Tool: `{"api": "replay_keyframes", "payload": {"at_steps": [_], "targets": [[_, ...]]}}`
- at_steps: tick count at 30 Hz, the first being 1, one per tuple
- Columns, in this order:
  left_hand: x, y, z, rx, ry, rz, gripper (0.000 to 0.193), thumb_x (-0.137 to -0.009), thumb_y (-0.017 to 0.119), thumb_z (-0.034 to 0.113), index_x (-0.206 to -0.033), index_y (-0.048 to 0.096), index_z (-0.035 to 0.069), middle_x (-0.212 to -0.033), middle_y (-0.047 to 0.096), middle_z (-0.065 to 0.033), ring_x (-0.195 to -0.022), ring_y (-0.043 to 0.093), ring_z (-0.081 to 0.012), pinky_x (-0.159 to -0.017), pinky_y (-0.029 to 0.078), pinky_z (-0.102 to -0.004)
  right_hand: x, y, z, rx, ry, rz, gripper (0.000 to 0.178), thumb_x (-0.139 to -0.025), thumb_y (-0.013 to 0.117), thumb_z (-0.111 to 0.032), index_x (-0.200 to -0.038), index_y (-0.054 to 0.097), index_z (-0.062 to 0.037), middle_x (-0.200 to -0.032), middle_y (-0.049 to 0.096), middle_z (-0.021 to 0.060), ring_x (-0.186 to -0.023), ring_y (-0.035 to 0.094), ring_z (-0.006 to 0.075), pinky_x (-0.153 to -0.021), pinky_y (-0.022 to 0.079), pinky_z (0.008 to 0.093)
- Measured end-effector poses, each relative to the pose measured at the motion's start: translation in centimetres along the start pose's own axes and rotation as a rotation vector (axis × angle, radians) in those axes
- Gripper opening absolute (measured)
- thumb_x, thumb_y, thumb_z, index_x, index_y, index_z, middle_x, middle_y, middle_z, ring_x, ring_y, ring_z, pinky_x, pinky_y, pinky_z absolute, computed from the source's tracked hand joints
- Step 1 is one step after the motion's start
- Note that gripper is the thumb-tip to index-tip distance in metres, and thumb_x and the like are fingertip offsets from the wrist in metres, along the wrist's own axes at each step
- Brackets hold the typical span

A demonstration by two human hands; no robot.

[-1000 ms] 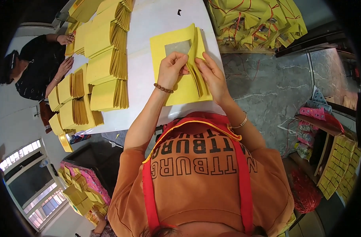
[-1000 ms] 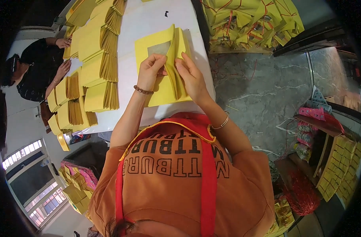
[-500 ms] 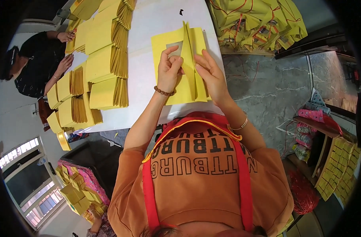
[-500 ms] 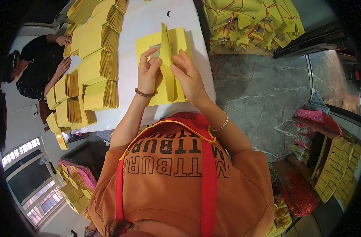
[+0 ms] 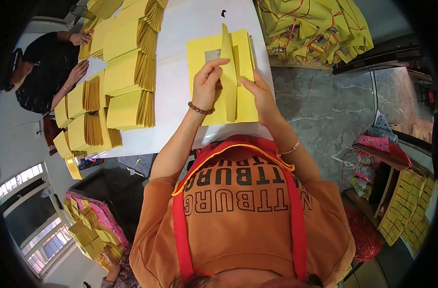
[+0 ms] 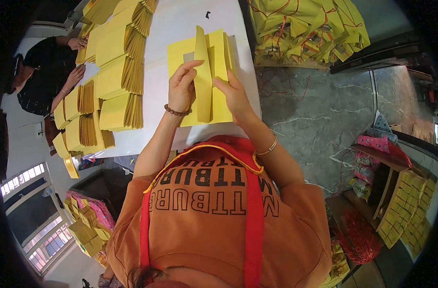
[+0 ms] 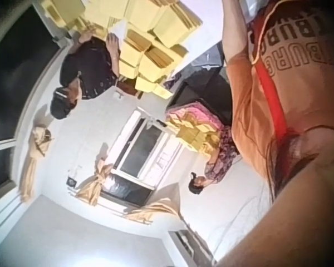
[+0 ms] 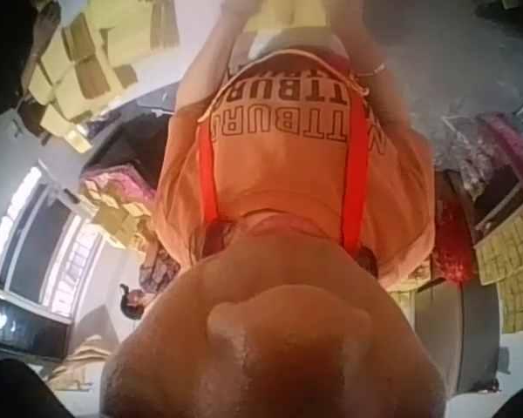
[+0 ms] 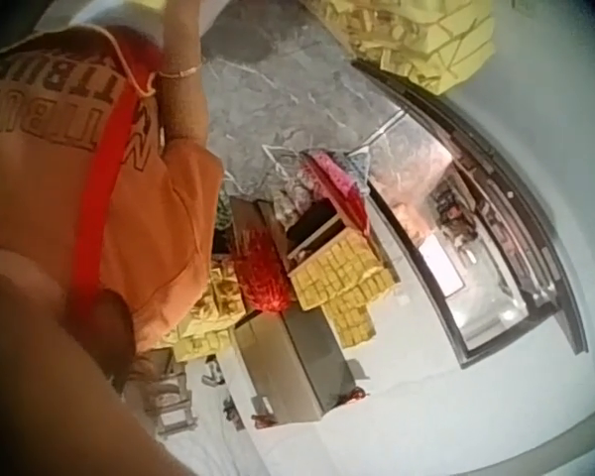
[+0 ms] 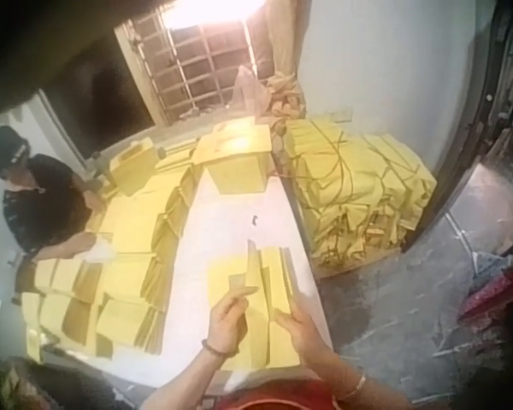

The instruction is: Fold yellow joss paper with foil centers into specific ritual shapes.

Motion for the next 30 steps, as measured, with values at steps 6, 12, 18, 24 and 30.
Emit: {"api": "replay_keyframes", "payload": {"at_steps": [6, 12, 18, 24, 30], "targets": [[0.0, 0.9, -0.3, 0.060, -0.019, 0.026, 0.023, -0.093, 0.046, 0.013, -0.112, 0.058, 0.006, -0.072, 0.050, 0.0056, -0.058, 0.044, -0.0018, -0.054, 0.037, -0.0167, 0.1, 0.0, -0.2, -0.101, 0.046, -0.079, 0.033, -0.091, 0.048, -0.014, -0.122, 0.045, -0.0044, -0.107, 0.056, 0.0036, -0.095, 0.055, 0.0105, -0.082, 0.044, 0.0255], [0.1, 1.0, 0.1, 0.005, 0.071, -0.035, 0.032, -0.091, 0.053, 0.012, -0.122, 0.050, 0.006, -0.080, 0.054, 0.0028, -0.068, 0.048, -0.0032, -0.057, 0.041, -0.0181, 0.4, 0.5, 0.0, -0.015, 0.013, -0.042, 0.035, -0.089, 0.052, -0.015, -0.121, 0.045, -0.0032, -0.107, 0.057, 0.0042, -0.096, 0.054, 0.0102, -0.083, 0.043, 0.0249], [-0.1, 1.2, -0.2, 0.001, 0.108, -0.025, 0.040, -0.089, 0.056, 0.011, -0.126, 0.043, 0.004, -0.082, 0.055, 0.0001, -0.071, 0.050, -0.0051, -0.059, 0.043, -0.0187, 0.7, 1.4, -0.6, 0.165, -0.092, -0.064, 0.046, -0.087, 0.057, -0.015, -0.127, 0.040, 0.0003, -0.114, 0.053, 0.0075, -0.104, 0.050, 0.0122, -0.089, 0.040, 0.0259], [-0.2, 0.6, -0.4, 0.039, 0.094, -0.002, 0.039, -0.089, 0.053, 0.007, -0.127, 0.042, 0.005, -0.076, 0.050, 0.0032, -0.062, 0.042, -0.0016, -0.052, 0.034, -0.0165, 1.0, 1.5, -0.1, 0.294, -0.171, -0.085, 0.053, -0.087, 0.055, -0.012, -0.133, 0.032, -0.0008, -0.120, 0.048, 0.0071, -0.108, 0.047, 0.0122, -0.092, 0.037, 0.0252], [0.1, 1.0, 0.0, -0.077, 0.168, 0.088, 0.038, -0.088, 0.048, 0.002, -0.126, 0.045, 0.007, -0.071, 0.045, 0.0058, -0.060, 0.036, -0.0012, -0.050, 0.030, -0.0170, 0.9, 1.6, 0.3, 0.396, -0.228, -0.107, 0.066, -0.085, 0.057, -0.007, -0.139, 0.020, 0.0000, -0.124, 0.044, 0.0083, -0.109, 0.045, 0.0123, -0.092, 0.038, 0.0250]]}}
Point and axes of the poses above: each hand's wrist, its own x-axis away from the middle knuckle, its own y-axis out of the palm, z = x × y, the point moved 3 cm from there along -x, towards the middle knuckle
